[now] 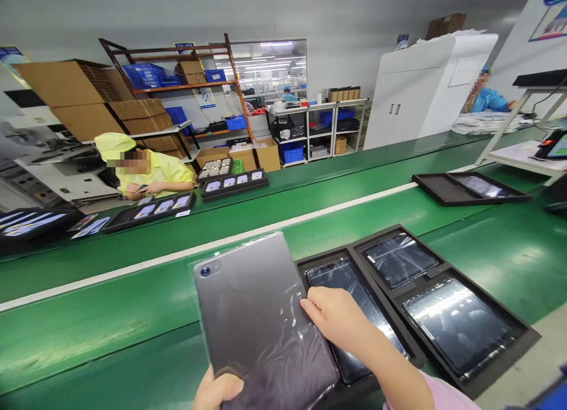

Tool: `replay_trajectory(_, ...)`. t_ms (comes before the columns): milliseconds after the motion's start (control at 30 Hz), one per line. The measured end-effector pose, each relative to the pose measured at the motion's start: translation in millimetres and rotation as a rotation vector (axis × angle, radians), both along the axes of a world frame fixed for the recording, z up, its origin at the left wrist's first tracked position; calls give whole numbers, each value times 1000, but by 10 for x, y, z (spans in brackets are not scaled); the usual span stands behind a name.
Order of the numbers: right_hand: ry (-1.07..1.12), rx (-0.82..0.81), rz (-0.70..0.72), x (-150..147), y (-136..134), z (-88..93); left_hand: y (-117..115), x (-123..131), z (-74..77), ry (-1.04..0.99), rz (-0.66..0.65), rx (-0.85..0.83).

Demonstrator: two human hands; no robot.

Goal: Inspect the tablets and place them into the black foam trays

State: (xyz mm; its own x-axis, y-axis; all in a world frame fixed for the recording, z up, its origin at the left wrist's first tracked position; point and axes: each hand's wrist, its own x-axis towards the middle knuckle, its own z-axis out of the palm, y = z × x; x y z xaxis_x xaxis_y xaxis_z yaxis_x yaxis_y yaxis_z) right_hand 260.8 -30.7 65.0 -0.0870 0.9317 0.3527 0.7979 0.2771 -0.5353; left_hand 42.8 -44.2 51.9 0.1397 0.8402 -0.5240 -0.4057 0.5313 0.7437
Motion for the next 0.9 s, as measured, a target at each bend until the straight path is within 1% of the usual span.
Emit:
replay_trajectory(33, -56, 53, 6, -71, -31, -12, -8, 41, 26, 3, -20, 15)
replay_trajectory(100, -88, 130, 90, -265, -119, -56, -25, 125, 36, -9, -65, 56)
replay_trajectory(233, -23, 143, 324, -634, -275, -130, -62, 246, -63, -73, -122, 75)
replay_trajectory(333, 59, 117, 504, -710, -303, -120, -89, 233, -140, -95, -181, 44)
replay_trajectory(367, 130, 107, 539, -697, -309, -104, -97, 214, -148, -91, -204, 36)
replay_trajectory(400, 217, 97, 544, -668, -319, -84, -102, 192, -144, -78, -214, 30)
replay_trajectory(500, 452, 72, 473, -481, -364, -8, -96, 143, -72, -12, -156, 32)
replay_trajectory(567, 511, 35, 389, -272, -386, 38, -71, 133, -14, -1, -82, 41)
replay_trajectory(600, 529, 12, 319, -154, -389, 51, -51, 137, 2, 7, -50, 40)
replay_trajectory(667, 572, -23, 109, 58, -386, 52, -4, 160, 0, 39, -10, 39)
replay_trajectory(700, 582, -39, 12, 129, -383, 38, 19, 181, -17, 65, -8, 49)
replay_trajectory(733, 578, -63, -47, 164, -380, 17, 39, 209, -38, 92, -24, 72)
replay_trajectory(800, 536, -159, -74, 118, -380, -39, 60, 278, -75, 138, -94, 167)
replay_trajectory(833, 504, -239, -45, 47, -381, -70, 60, 312, -83, 159, -145, 239)
replay_trajectory(900, 439, -408, 70, -133, -390, -136, 41, 361, -72, 210, -288, 406)
